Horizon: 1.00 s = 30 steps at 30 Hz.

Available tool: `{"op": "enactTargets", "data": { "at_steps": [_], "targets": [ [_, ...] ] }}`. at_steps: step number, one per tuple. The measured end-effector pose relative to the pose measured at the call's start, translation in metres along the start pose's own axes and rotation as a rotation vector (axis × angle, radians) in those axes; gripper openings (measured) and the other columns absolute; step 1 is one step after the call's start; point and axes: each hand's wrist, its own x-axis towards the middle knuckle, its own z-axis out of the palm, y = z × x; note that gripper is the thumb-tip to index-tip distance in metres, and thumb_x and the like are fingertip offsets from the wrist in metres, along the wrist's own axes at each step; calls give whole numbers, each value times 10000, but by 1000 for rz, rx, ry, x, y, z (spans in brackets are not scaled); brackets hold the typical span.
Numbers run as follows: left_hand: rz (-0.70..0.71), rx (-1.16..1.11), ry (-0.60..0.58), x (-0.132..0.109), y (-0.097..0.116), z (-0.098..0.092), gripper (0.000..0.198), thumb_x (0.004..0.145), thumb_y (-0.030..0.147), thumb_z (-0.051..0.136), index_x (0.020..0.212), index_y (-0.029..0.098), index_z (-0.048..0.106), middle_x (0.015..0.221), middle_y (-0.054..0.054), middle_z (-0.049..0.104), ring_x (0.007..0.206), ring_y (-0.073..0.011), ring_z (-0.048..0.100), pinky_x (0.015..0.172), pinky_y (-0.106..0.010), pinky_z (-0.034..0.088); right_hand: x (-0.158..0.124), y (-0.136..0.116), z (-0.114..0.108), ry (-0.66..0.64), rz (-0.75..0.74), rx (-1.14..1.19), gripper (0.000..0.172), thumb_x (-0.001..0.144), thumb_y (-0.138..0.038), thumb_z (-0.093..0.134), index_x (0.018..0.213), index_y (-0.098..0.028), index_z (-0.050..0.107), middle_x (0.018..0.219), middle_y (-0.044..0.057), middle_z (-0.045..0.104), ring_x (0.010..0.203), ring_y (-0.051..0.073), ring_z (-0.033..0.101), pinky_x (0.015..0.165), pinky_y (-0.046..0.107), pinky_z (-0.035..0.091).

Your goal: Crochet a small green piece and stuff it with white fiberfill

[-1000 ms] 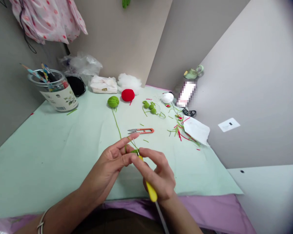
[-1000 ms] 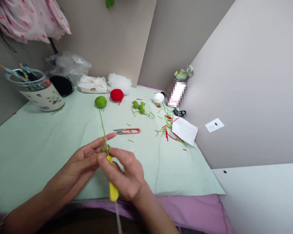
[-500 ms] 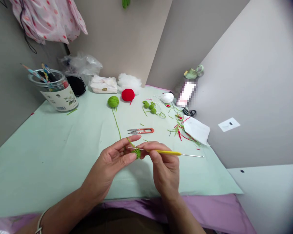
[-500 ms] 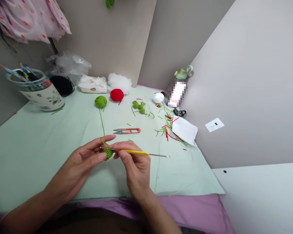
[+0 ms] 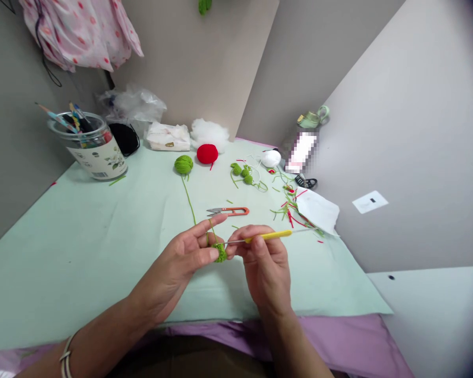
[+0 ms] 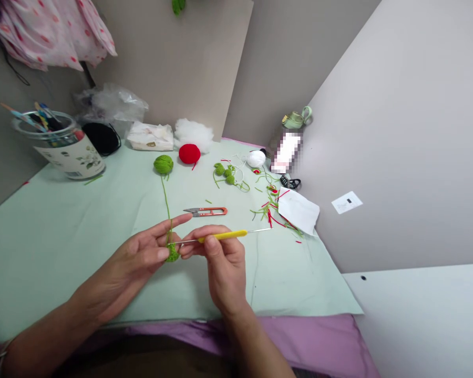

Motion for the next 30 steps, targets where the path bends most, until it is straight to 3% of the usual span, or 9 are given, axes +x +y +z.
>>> {"op": "enactTargets", "data": {
  "at_steps": [4,8,10,14,17,23,27,30],
  "targets": [
    [-54,-39,-48,0,2,-3,616,848,323,803,1449,260,683,1007,-23,737,1097,-235,597,1140,-421,343,4,-6,1,20,79,73,158,991,-366,749,935,-237,819,840,1,785,688,101,755,680,203,623],
    [-64,-35,-35,-1,3,-3,541,801,329,860,1334,287,775,894,13,684,896,-171,566,981,-340,417,5,-10,-1,25,171,137,175,976,-366,763,881,-226,807,794,-6,762,638,95,727,639,200,600],
    [-3,29,26,-2,1,-1,494,788,328,897,1274,329,806,844,35,651,856,-153,567,936,-315,436,4,-8,-2,10,139,99,177,983,-380,752,890,-242,811,803,-3,760,656,104,707,644,218,589],
    [148,229,165,-2,-6,2,494,816,315,906,1290,395,790,878,41,682,955,-175,636,1037,-337,442,-2,1,0,-5,-54,-180,140,1002,-350,729,979,-274,844,972,42,807,910,171,725,758,280,583],
    [150,287,206,-1,-8,2,495,819,347,906,1299,372,788,936,23,735,978,-193,656,1060,-361,458,-5,8,0,37,-59,-207,146,1018,-334,704,1024,-286,842,987,39,814,857,168,710,782,308,574],
    [122,232,220,-2,-5,5,474,804,377,917,1261,307,815,938,-13,769,1007,-233,692,1028,-382,509,-1,10,1,72,16,-92,142,1003,-374,724,989,-293,840,947,19,810,779,147,702,763,292,576],
    [154,191,183,-3,-7,3,338,885,379,850,1217,319,833,984,-10,772,931,-193,696,958,-339,551,-1,9,0,62,11,-98,144,1005,-368,720,1005,-284,836,961,33,812,773,160,707,762,317,586],
    [156,163,179,-3,-7,2,344,895,348,848,1237,348,823,974,6,757,959,-179,703,974,-315,548,-3,10,-2,46,-8,-117,144,1021,-333,697,1025,-281,831,1022,44,815,821,164,721,777,317,585]
  ]
}}
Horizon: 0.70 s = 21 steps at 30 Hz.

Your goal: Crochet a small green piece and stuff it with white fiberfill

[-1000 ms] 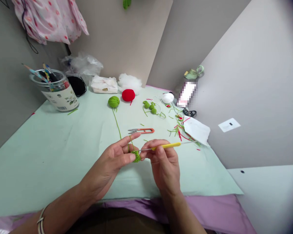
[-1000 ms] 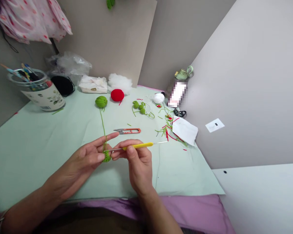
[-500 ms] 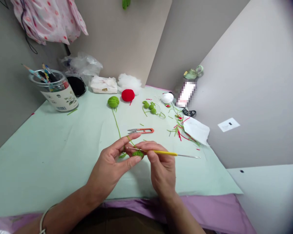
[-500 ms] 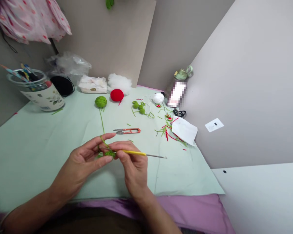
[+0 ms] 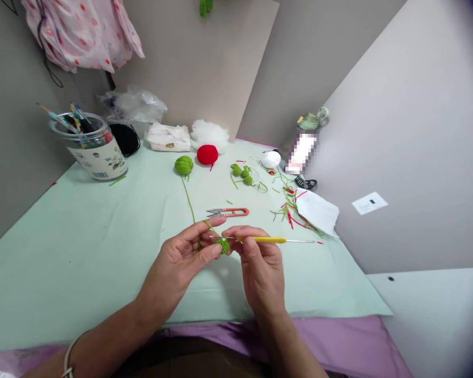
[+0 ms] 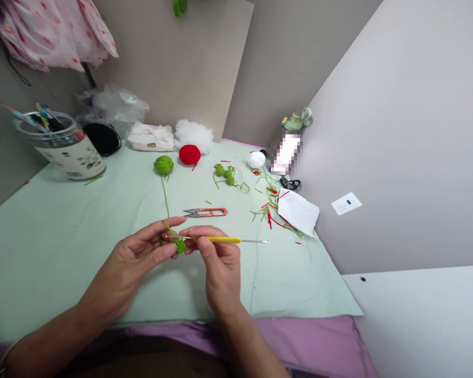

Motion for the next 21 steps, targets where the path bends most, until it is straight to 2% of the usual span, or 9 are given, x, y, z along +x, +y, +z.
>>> {"op": "enactTargets", "data": {
  "at_steps": [4,11,21],
  "targets": [
    [-17,5,12,0,-1,0,405,872,333,875,1270,361,806,979,9,743,985,-177,699,996,-309,527,-2,1,-1,-10,-5,-13,142,1026,-329,691,1029,-288,826,996,38,814,842,166,726,787,316,587],
    [6,45,64,-1,-1,0,376,828,339,909,1193,394,836,881,34,659,873,-144,602,889,-258,511,1,-3,-2,17,-23,-50,211,1015,-424,691,956,-246,786,908,42,782,815,183,719,767,336,608],
    [23,89,24,-1,0,-3,414,823,349,906,1230,365,831,895,8,679,897,-180,610,935,-323,509,2,-9,-3,-37,-77,-27,188,1054,-370,641,977,-260,773,898,34,794,853,181,745,791,335,629]
  ]
}}
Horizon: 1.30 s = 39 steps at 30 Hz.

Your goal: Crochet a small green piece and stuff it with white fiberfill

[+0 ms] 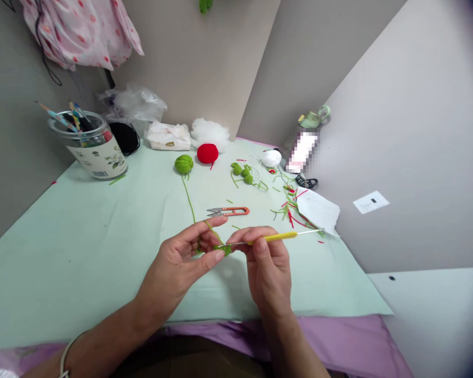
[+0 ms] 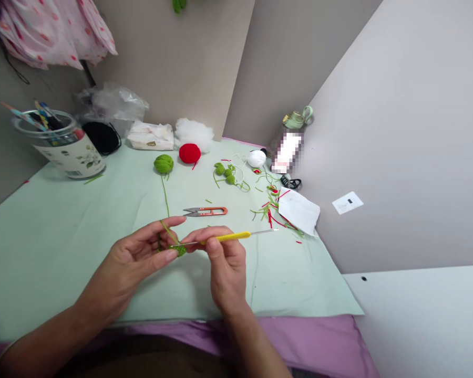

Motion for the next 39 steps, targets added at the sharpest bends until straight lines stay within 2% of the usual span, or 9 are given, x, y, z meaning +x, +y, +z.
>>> {"op": "enactTargets", "data": {
  "at_steps": [2,5,9,12,16,20,27,33,39],
  "targets": [
    [-19,-37,-7,0,-1,1,440,818,350,915,1247,380,822,915,13,690,919,-175,617,945,-316,509,-3,0,1,-25,-52,-71,179,1055,-344,640,992,-282,796,905,34,786,876,185,736,789,332,620],
    [-31,-138,1,0,-2,6,473,814,326,927,1266,398,809,906,26,703,902,-150,614,925,-282,499,-10,1,3,-33,-210,-386,189,1019,-241,683,1075,-340,835,990,45,785,937,209,734,811,361,620],
    [-190,-340,-74,3,0,7,472,817,350,924,1275,334,815,865,20,679,776,-109,545,812,-242,477,-18,0,4,-36,-470,-729,413,945,-140,747,1248,-417,798,1120,50,797,988,246,750,819,402,637],
    [-243,-391,-90,5,4,3,428,804,324,928,1220,272,843,812,26,627,711,-94,486,746,-228,452,-13,-4,2,29,-360,-526,292,1023,-169,643,1174,-344,822,981,54,792,855,212,745,751,380,633],
    [-117,-248,-21,5,4,0,351,818,306,914,1164,319,861,839,28,636,811,-123,544,837,-245,465,-4,-5,1,51,-120,-150,195,1049,-284,633,1021,-280,825,874,32,740,710,166,693,639,321,597],
    [-83,-171,-22,3,2,4,378,804,310,926,1167,390,854,841,35,663,864,-138,596,950,-280,485,-1,-1,6,10,-115,-209,150,1012,-281,698,1010,-289,849,954,57,793,891,206,713,737,340,594],
    [-72,-151,10,1,2,6,508,804,306,928,1282,421,801,853,39,657,936,-154,624,1028,-320,492,-4,0,5,-14,-101,-230,176,1024,-255,683,1051,-313,847,990,41,806,946,201,712,804,341,586],
    [-84,-99,19,0,1,8,553,804,337,927,1333,396,778,912,17,687,1011,-200,658,1118,-401,458,-2,7,4,14,42,9,159,1041,-296,670,1036,-296,830,989,21,796,848,146,707,797,291,580],
    [-60,-82,40,1,1,6,460,786,328,934,1227,408,831,888,31,641,935,-169,647,1058,-356,482,2,2,6,26,72,101,150,1021,-340,704,980,-267,828,952,17,788,810,127,709,760,258,588]
  ]
}}
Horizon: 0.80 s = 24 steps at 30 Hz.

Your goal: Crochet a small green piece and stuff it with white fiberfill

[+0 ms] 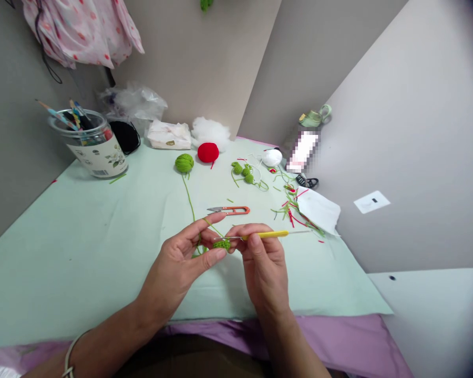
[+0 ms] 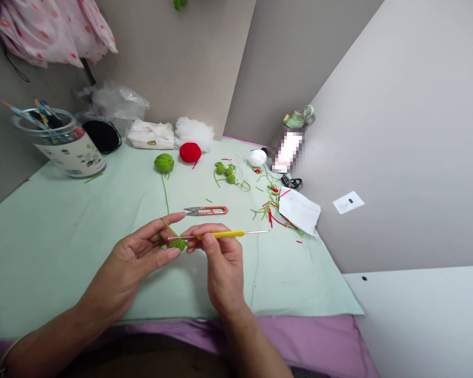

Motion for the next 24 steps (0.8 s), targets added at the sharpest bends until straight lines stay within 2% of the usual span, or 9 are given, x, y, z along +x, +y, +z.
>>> {"op": "enactTargets", "data": {
  "at_steps": [9,17,20,22,24],
  "targets": [
    [58,56,-6,0,-2,-6,349,855,379,882,1197,436,836,921,27,669,953,-160,612,977,-294,473,1,-6,-4,-16,-10,-15,186,1050,-349,660,974,-242,791,909,16,794,768,130,745,772,278,616],
    [152,150,24,-2,-4,-8,336,873,325,856,1197,407,833,882,30,679,942,-170,642,992,-323,485,-7,-13,-7,-97,-178,-254,226,1103,-240,540,1077,-261,763,996,26,787,885,160,774,826,331,643],
    [278,276,69,-4,-6,-9,373,890,227,821,1212,414,822,899,42,699,929,-156,645,1002,-311,479,-10,-17,-6,-139,-324,-443,250,1091,-169,529,1132,-260,758,1016,40,784,959,181,757,873,361,628],
    [421,362,99,-4,-7,-9,413,891,150,792,1207,415,818,905,53,719,915,-142,649,984,-289,485,-9,-20,-6,-190,-408,-549,273,1076,-129,532,1180,-259,748,1048,50,787,1010,192,745,899,373,616],
    [572,447,106,-3,-7,-8,450,890,90,762,1200,412,815,902,63,743,891,-131,658,944,-268,499,-8,-22,-6,-220,-423,-579,293,1072,-110,520,1196,-264,737,1055,52,787,1008,196,745,883,377,619]
  ]
}}
